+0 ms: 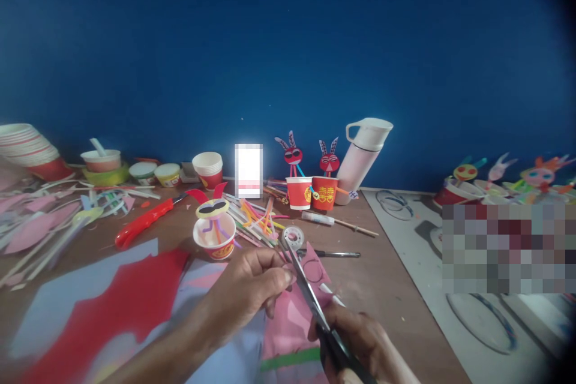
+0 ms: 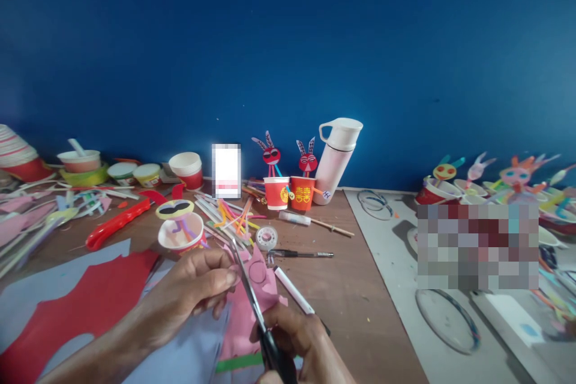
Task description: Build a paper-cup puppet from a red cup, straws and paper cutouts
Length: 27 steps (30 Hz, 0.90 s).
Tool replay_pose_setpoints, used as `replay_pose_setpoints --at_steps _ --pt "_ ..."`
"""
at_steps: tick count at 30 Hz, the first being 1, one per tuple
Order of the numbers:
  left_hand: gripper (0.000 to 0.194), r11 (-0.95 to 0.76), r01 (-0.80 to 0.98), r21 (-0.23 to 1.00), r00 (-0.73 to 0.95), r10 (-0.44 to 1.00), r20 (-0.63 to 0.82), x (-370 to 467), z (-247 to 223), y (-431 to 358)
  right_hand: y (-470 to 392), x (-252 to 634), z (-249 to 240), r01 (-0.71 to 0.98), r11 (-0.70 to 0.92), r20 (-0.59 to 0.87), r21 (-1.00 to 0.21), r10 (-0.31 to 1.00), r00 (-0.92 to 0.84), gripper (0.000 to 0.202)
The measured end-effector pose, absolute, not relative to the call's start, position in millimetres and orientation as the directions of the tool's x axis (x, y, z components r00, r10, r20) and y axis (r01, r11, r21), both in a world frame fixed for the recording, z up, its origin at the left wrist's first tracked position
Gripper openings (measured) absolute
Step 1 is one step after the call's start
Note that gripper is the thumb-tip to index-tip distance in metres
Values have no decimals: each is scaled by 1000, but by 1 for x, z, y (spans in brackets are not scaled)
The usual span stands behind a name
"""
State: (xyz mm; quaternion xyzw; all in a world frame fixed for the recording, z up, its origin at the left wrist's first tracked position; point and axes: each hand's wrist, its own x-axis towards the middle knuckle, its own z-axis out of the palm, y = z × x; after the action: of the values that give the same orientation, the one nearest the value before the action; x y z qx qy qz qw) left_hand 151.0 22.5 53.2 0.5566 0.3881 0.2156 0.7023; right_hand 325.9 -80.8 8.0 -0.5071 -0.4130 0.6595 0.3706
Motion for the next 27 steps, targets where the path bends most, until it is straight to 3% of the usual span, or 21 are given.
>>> replay_pose_setpoints --at_steps 8,13,21,27 --pt "23 255 178 950 629 713 -310 148 52 27 -83 330 -3 -51 -356 -336 -933 914 -226 69" --pt "22 268 177 947 640 700 -318 146 50 29 -82 328 0 -66 -370 -347 -927 910 -226 55" --pt "19 291 170 941 635 698 -331 145 52 31 -83 318 18 -69 -308 -287 -949 933 -219 64" --pt "20 269 191 944 651 685 -327 148 52 30 -84 322 5 -64 -275 -255 -959 941 -224 64"
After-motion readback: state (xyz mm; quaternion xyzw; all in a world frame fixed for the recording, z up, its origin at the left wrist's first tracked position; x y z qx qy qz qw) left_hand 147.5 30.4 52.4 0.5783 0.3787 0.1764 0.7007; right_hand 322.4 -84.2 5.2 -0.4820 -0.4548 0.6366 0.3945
